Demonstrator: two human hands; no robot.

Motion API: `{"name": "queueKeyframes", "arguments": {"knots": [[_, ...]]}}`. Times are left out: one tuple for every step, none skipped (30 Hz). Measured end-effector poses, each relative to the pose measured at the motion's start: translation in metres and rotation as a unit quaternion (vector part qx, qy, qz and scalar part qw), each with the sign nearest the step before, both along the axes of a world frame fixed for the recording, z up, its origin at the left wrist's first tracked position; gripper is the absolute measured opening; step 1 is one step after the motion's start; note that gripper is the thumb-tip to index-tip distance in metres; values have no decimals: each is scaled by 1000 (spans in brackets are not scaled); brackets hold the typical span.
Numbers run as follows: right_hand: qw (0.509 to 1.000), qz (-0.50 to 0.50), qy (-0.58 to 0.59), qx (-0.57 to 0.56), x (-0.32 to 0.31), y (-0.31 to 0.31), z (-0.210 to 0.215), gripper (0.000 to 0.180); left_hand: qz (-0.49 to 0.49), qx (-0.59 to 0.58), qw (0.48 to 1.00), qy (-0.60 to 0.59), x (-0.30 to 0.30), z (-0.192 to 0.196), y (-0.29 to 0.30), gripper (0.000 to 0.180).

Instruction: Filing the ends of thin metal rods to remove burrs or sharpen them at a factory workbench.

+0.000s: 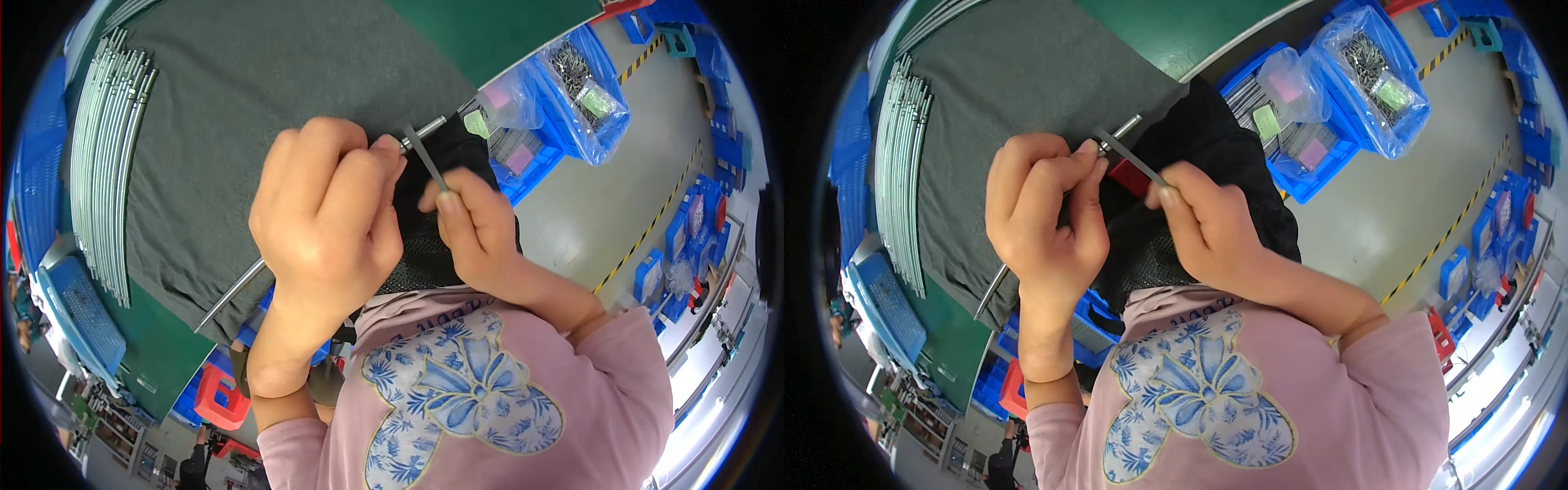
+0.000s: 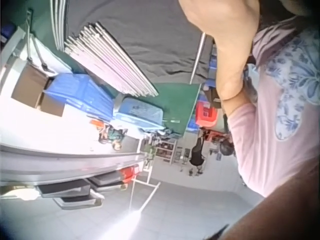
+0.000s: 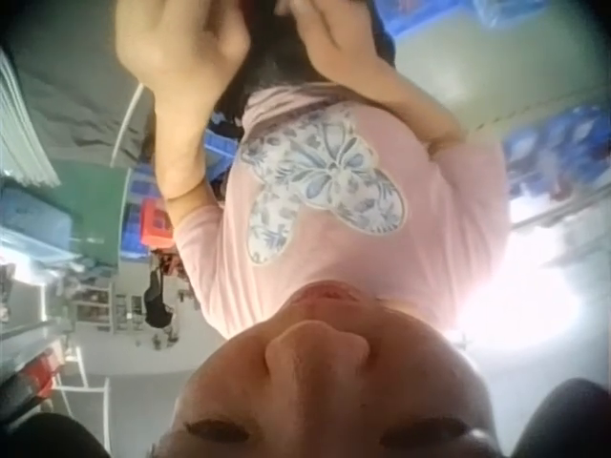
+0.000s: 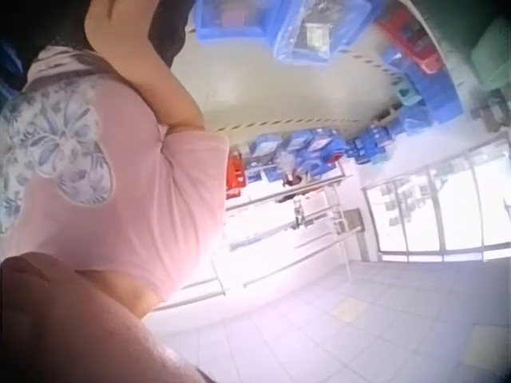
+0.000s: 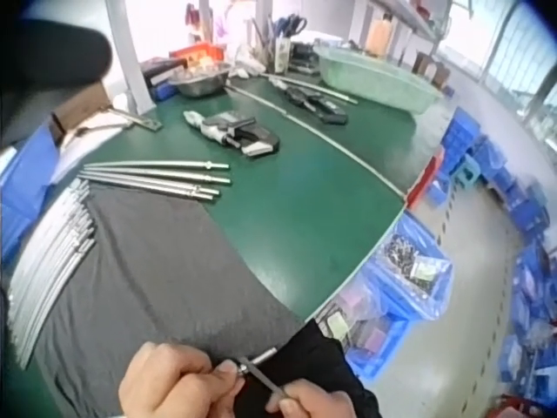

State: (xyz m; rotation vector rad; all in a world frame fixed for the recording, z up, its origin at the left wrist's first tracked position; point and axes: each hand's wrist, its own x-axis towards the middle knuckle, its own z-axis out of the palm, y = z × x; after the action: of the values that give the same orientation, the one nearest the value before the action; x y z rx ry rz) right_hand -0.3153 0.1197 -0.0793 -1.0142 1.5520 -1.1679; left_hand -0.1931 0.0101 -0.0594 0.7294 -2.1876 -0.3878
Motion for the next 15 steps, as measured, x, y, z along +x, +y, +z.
{"name": "queueKeyframes", "arguments": {"knots": [[999,-9,4,-38,0,-8,1,9,-1,1,1000,-1,0,0,0,19],[999,-9,-15,-31,0,-22,11,9,0,-1,1000,2,0,1,-1,18],[999,-8,-35,-24,0,-31,18,10,1,-2,1000,4,0,1,-1,18],[998,-18,-63,-20,1,-30,17,10,-3,5,1000,12,-1,0,-2,18],[998,-17,-64,-22,3,-22,15,10,-2,3,1000,11,1,2,-1,18],[999,-6,-48,17,1,-8,9,10,-1,5,1000,7,1,1,-1,17],[998,5,-32,55,-1,0,3,10,-1,7,1000,4,0,1,-2,17],[999,-2,-38,39,1,-2,6,11,-3,8,1000,3,0,0,-2,17],[998,-4,-39,39,0,-7,9,11,-5,2,1000,5,0,0,-3,17],[999,-2,-46,20,-3,-16,11,11,-7,-4,1000,7,0,0,-3,17],[999,-2,-52,3,-3,-26,16,12,-11,-3,1000,6,0,1,-3,17],[997,-4,-73,12,-2,-29,18,11,-9,8,1000,2,1,2,-2,17],[997,-7,-73,12,0,-22,15,11,-7,19,1000,-1,1,3,-2,17],[999,-11,-32,6,1,-10,8,10,-6,16,1000,0,1,4,-3,17],[1000,-14,8,-2,1,1,0,10,-4,20,1000,-4,1,3,-2,18]]}}
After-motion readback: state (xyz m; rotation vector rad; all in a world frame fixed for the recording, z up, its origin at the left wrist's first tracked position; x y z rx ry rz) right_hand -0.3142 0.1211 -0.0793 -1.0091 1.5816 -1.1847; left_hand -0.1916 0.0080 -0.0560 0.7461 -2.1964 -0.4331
